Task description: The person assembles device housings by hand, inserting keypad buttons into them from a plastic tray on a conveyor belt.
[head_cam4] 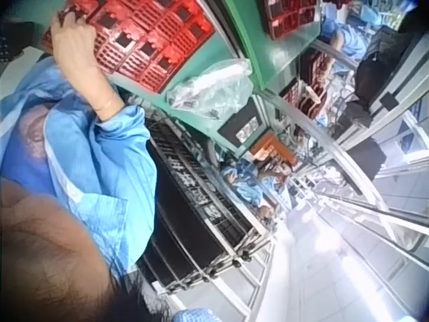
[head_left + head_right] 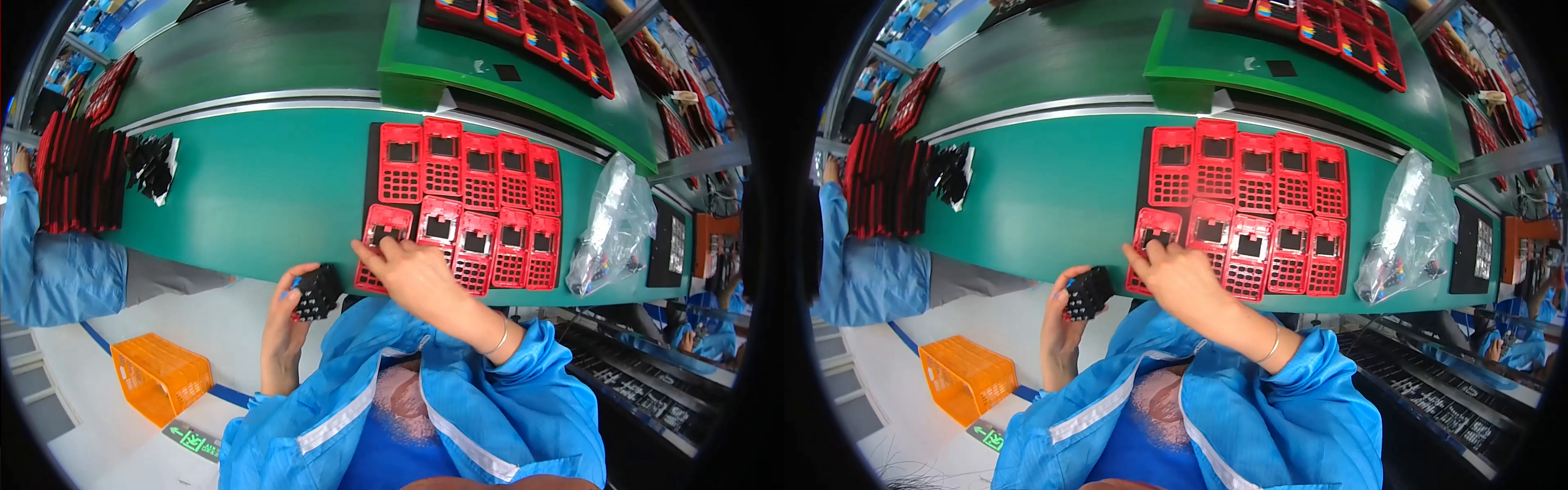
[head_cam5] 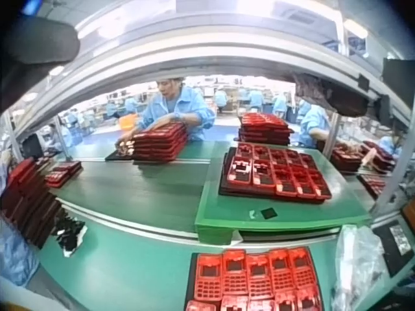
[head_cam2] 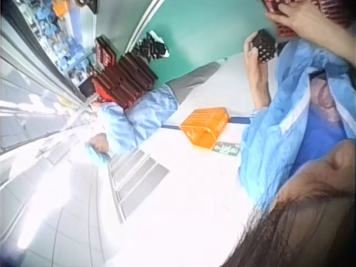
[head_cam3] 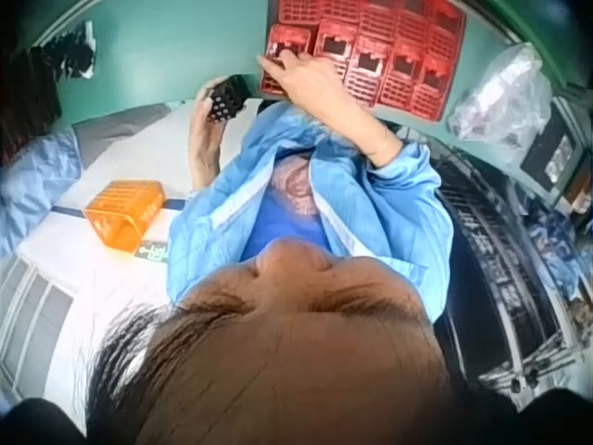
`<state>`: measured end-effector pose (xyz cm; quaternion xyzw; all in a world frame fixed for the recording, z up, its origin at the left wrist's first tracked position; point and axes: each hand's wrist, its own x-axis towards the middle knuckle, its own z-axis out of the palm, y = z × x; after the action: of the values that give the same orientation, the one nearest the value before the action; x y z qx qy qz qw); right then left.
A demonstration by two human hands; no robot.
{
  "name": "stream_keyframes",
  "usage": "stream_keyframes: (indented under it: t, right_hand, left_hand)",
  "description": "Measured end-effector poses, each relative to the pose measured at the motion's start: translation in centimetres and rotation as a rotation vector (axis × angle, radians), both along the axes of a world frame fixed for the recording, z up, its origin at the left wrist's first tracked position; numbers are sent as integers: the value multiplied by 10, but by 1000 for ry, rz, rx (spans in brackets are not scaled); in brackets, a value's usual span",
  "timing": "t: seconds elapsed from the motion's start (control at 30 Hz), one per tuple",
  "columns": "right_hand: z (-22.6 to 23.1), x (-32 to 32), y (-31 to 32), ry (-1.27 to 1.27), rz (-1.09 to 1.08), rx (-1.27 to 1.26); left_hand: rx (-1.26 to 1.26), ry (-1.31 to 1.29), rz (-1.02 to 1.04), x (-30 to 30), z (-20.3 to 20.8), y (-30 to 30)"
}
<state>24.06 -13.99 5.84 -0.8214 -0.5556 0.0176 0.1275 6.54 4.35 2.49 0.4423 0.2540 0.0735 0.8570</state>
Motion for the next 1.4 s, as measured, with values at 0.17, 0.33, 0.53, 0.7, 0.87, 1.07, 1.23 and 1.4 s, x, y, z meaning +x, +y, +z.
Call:
stream_keyframes:
  t: [0.17, 0.33, 0.53, 0.7, 0.87, 1.07, 1.23, 1.4]
  right_hand:
    - [28, 25, 6, 65, -17, -37]
    - [49, 16, 32, 324, 173, 458]
    - [45, 1, 35, 51, 292, 382]
    - [44, -16, 34, 1, 148, 360]
    - [42, -9, 29, 133, 154, 266]
    - [49, 31, 21, 1590, -56, 494]
    - [20, 92, 10, 879, -367, 402]
    - [21, 101, 11, 638, -397, 361]
  left_hand:
    - [-7, -50, 42, 24, 12, -11]
    - [-204, -118, 109, 40, 24, -19]
    - [-166, -87, 65, 46, 23, -19]
    - [-279, -104, 41, 50, 16, -20]
    - [-155, -47, 72, 52, 17, -16]
    - [-356, -170, 98, 54, 11, -18]
    - [-328, -110, 136, 54, 4, -24]
    - [-336, -110, 142, 53, 5, -24]
